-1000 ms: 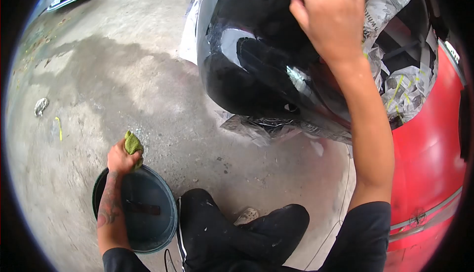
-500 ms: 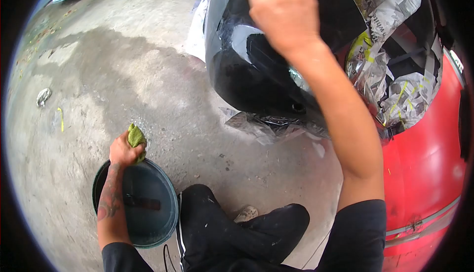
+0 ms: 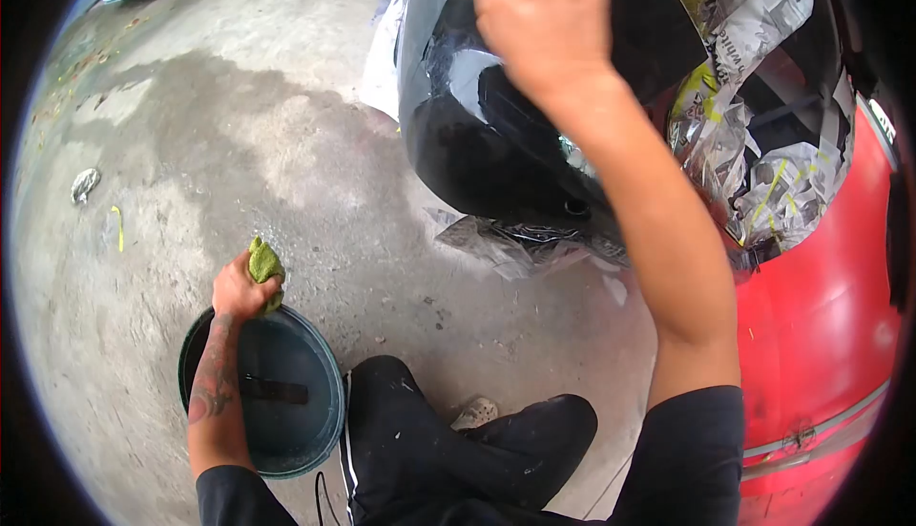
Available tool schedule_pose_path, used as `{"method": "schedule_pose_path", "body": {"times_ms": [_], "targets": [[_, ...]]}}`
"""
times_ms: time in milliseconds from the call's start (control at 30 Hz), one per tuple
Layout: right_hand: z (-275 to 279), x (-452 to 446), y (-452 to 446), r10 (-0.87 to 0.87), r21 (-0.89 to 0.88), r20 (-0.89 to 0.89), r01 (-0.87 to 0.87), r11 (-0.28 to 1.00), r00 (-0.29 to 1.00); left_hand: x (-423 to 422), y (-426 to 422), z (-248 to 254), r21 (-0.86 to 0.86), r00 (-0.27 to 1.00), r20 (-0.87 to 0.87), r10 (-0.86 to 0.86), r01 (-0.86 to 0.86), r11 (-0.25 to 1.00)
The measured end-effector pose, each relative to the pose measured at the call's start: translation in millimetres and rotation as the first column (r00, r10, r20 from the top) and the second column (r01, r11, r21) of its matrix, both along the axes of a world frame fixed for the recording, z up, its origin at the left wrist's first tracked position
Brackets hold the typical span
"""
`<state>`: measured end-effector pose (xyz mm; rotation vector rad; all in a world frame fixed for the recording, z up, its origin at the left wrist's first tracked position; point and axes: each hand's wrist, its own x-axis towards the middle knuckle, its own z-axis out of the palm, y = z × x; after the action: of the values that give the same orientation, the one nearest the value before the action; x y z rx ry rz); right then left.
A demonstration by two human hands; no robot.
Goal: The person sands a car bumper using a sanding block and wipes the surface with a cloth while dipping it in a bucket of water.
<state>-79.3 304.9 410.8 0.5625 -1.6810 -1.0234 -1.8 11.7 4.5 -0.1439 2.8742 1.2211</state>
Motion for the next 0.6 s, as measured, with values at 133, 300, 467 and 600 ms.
{"method": "schedule_pose_path", "body": {"times_ms": [133, 300, 467, 600], "targets": [[-18.4, -11.3, -0.2, 0.077, 0.012, 0.175, -0.08, 0.997, 0.982, -0.5, -0.4, 3.3, -0.006, 1.0, -0.006, 0.013, -0.013, 1.0], [26.6, 24.1, 20.3, 0.087, -0.065, 0.118, -0.08, 0.995, 0.989, -1.4, -0.4, 0.5, -0.001, 1.0, 0.013, 0.026, -0.026, 1.0], [53.9, 60.5, 67.3, 0.2, -0.056, 0.019, -0.199, 0.978, 0.98, -0.6, -0.5, 3.1, -0.02, 1.0, -0.002, -0.011, 0.011, 1.0], [51.0, 75.7, 94.3, 0.183, -0.113, 0.052, -0.176, 0.978, 0.982, 0.7, 3.0, 4.7, -0.04, 1.0, -0.005, -0.005, 0.004, 0.999]]}}
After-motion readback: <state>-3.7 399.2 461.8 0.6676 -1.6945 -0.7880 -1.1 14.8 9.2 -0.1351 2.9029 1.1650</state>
